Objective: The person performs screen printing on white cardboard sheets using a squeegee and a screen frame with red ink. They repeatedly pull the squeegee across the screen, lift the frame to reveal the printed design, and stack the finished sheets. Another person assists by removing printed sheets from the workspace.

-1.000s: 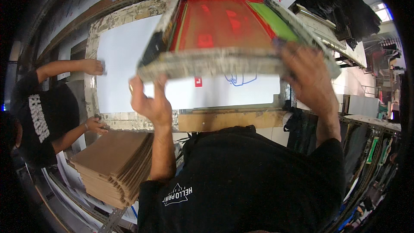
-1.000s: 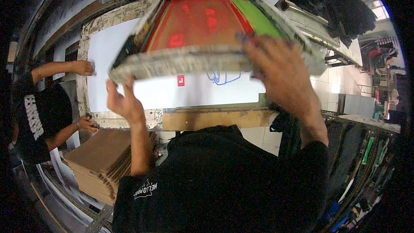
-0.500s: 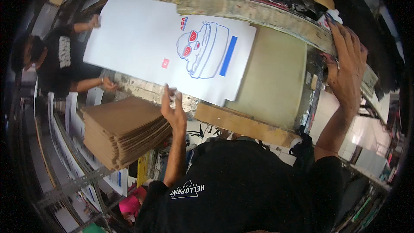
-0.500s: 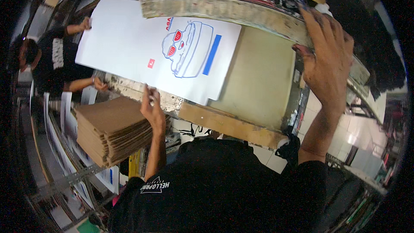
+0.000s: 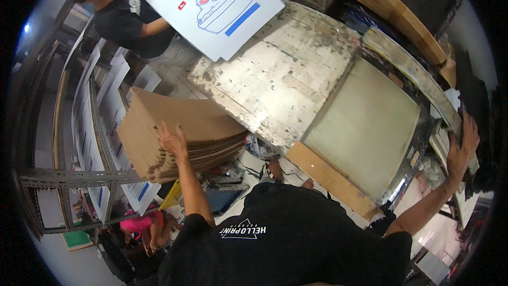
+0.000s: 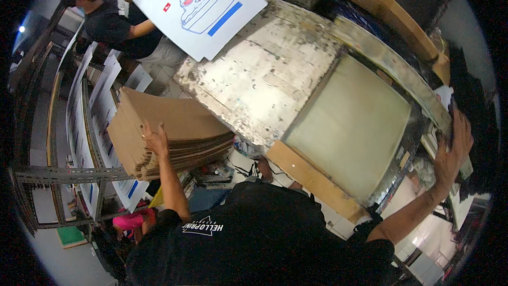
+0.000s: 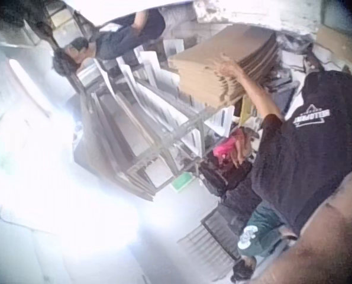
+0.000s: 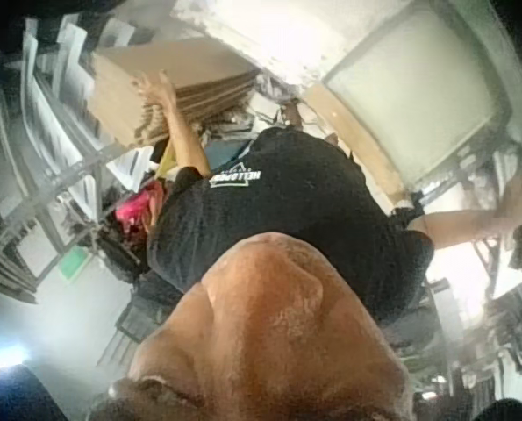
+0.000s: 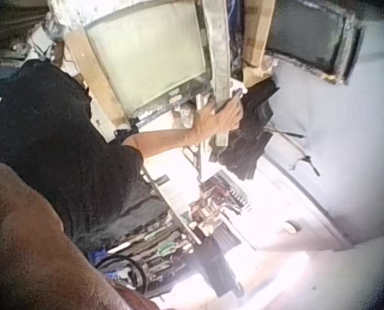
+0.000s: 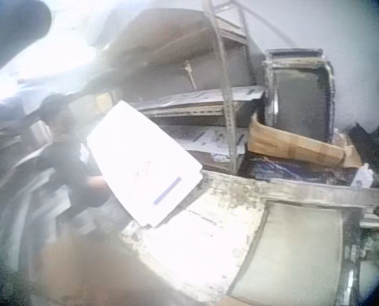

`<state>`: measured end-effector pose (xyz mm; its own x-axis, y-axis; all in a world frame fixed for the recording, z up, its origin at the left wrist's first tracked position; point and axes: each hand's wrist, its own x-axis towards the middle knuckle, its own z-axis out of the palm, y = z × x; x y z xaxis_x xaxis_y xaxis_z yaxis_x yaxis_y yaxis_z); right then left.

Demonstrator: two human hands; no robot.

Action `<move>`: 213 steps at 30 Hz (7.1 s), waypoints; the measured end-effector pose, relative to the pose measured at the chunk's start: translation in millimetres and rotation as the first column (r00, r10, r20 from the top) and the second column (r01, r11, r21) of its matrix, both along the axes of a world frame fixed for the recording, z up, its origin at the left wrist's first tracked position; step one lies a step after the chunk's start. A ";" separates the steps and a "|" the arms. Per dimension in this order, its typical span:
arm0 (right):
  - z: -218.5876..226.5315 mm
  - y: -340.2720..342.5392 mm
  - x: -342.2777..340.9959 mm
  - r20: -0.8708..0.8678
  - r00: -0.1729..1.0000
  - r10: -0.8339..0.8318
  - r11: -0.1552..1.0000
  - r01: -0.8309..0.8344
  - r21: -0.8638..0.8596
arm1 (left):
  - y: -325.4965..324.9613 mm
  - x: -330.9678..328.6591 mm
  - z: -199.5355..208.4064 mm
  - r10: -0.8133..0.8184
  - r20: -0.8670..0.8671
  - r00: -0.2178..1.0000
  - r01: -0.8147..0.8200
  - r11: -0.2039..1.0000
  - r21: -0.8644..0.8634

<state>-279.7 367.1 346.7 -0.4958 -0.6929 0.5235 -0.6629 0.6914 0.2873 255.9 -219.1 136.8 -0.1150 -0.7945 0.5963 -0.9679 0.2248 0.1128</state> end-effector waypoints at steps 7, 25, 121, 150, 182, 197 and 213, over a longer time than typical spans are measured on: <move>-8.9 23.5 -13.3 -0.031 0.999 -0.024 1.000 0.024 0.006 | -117.9 44.7 5.1 0.367 0.350 0.862 -0.467 0.844 0.265; 9.6 3.9 -11.3 0.137 0.986 0.090 0.992 -0.077 -0.099 | -88.6 32.9 -71.1 0.250 0.480 0.841 -0.321 0.945 0.069; 41.6 -26.9 -22.2 0.010 0.977 0.212 0.947 -0.203 -0.249 | 211.8 -495.5 -108.3 -0.835 0.031 0.549 0.570 0.401 0.717; -50.9 -31.5 104.4 0.480 0.877 0.015 0.981 0.080 -0.177 | 146.8 -429.7 -129.5 -0.915 -0.399 0.062 0.990 0.108 -0.095; -288.7 -20.3 164.0 0.772 0.621 0.132 0.991 -0.062 -0.120 | 108.9 -225.7 -152.3 -0.578 -0.061 0.814 0.496 0.637 0.589; -284.4 -22.1 158.1 0.791 0.598 0.127 0.992 -0.068 -0.107 | 108.3 -227.3 -148.2 -0.570 -0.126 0.812 0.516 0.600 0.612; -291.4 -21.1 157.5 0.829 0.537 0.159 0.984 -0.016 -0.179 | 110.1 -229.9 -140.8 -0.553 -0.145 0.820 0.495 0.559 0.665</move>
<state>-122.2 346.0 55.4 -0.6966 -0.7174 -0.0093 -0.6092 0.5982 -0.5206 26.0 -109.0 -4.0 -0.6587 -0.7486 -0.0751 -0.7149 0.5916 0.3727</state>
